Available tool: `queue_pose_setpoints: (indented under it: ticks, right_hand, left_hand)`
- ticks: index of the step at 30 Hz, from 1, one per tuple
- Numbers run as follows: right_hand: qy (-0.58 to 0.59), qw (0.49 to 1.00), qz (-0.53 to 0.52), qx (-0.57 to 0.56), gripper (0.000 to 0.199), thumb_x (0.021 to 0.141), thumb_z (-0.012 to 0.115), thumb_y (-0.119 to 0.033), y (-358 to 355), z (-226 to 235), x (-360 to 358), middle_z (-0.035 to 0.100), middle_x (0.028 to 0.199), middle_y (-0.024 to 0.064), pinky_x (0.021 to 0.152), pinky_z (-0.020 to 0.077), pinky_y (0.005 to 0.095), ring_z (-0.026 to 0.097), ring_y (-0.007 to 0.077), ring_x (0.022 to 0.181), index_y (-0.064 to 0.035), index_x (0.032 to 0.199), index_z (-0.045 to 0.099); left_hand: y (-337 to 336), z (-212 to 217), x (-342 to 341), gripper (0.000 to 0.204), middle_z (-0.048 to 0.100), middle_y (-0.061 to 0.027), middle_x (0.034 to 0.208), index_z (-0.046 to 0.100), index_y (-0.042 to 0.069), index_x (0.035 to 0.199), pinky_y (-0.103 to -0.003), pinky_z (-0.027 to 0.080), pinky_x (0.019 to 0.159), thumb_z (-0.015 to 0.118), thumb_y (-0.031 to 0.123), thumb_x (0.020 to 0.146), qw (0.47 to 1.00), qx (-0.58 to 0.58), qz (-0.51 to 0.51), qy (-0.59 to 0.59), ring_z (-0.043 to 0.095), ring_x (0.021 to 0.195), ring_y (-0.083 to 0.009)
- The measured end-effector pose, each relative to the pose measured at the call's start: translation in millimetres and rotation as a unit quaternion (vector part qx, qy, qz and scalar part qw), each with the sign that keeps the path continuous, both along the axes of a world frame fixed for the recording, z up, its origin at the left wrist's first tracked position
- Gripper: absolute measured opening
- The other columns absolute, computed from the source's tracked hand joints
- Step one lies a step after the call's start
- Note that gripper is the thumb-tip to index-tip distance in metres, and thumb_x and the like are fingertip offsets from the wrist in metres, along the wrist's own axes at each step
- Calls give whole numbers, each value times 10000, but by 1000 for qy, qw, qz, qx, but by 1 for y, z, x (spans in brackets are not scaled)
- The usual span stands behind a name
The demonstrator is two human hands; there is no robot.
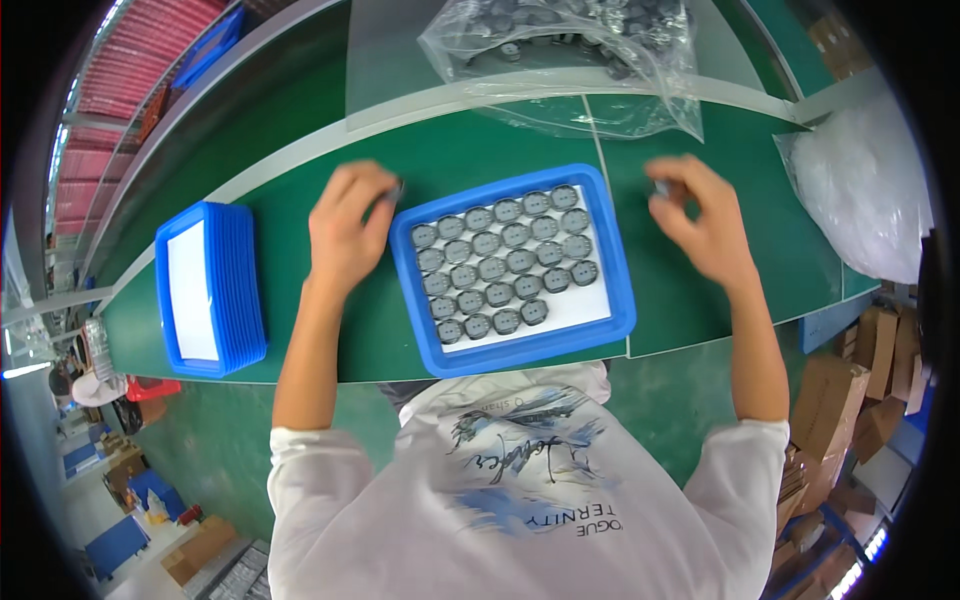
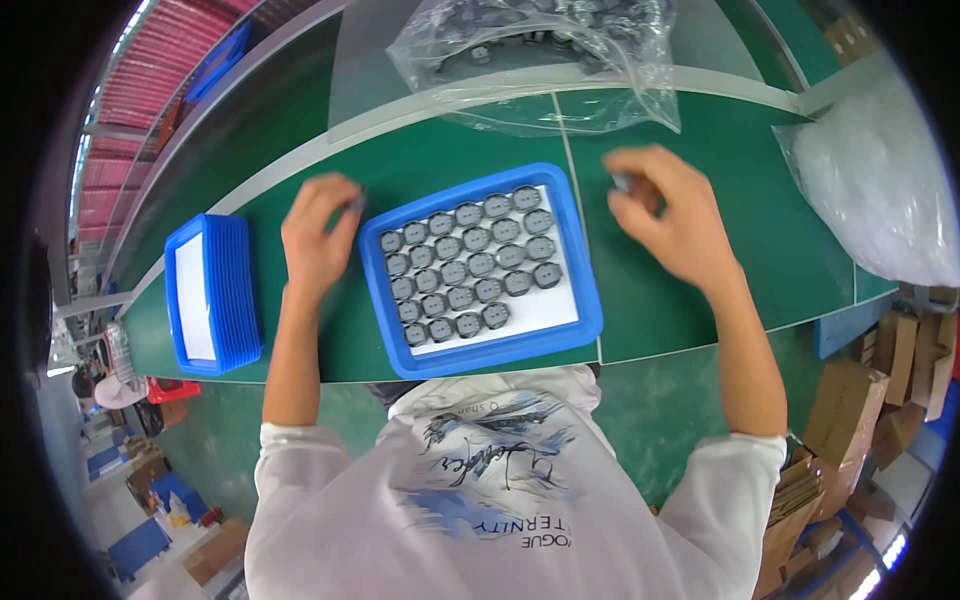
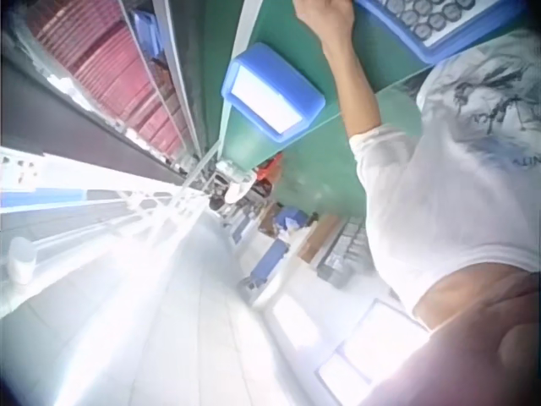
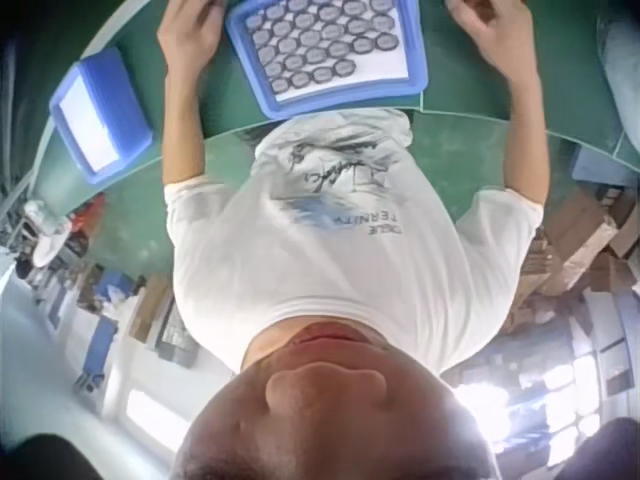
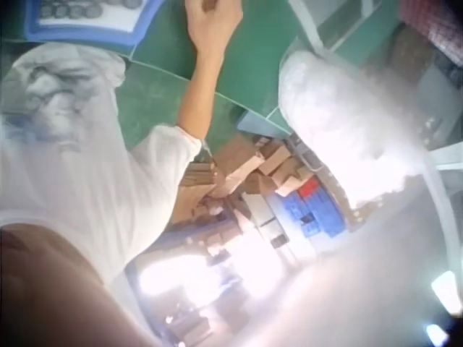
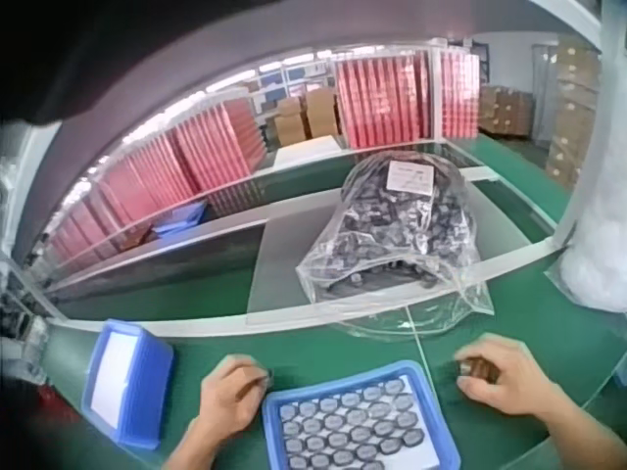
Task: Placing individual electronic components from a bag into a designated sorting tray at an assembly line.
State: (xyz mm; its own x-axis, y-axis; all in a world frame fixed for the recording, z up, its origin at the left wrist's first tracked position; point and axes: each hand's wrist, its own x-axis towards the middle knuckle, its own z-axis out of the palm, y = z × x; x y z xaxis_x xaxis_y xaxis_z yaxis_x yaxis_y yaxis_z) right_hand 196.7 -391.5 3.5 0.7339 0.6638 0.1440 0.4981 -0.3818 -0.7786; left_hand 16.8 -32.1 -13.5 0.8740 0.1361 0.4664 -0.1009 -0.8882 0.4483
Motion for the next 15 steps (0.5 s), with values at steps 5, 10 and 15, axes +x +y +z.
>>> queue_pose_setpoints:
  ticks: [5,10,15]
  right_hand:
    - [-164,985,-4,-56,274,793,791,-54,-37,-39,-43,624,1099,127,832,523,366,639,269,974,-8,1041,685]
    - [-277,959,27,-55,256,808,745,35,-44,-38,-52,621,1202,130,885,523,399,623,318,1069,-3,1058,703]
    - [-237,970,14,-44,260,819,729,48,-46,-45,-53,620,1192,135,877,526,382,622,310,1065,-5,1073,712]
  left_hand:
    - [5,2,-66,248,644,-109,1050,726,44,1012,-410,500,882,772,37,768,994,33,14,107,585,988,-323]
    - [-12,-8,-64,190,613,-101,887,722,29,955,-416,487,757,798,71,786,992,67,86,70,559,850,-304]
    - [-14,-15,-70,144,661,-108,967,734,35,907,-378,532,752,783,3,776,996,36,80,30,614,884,-281]
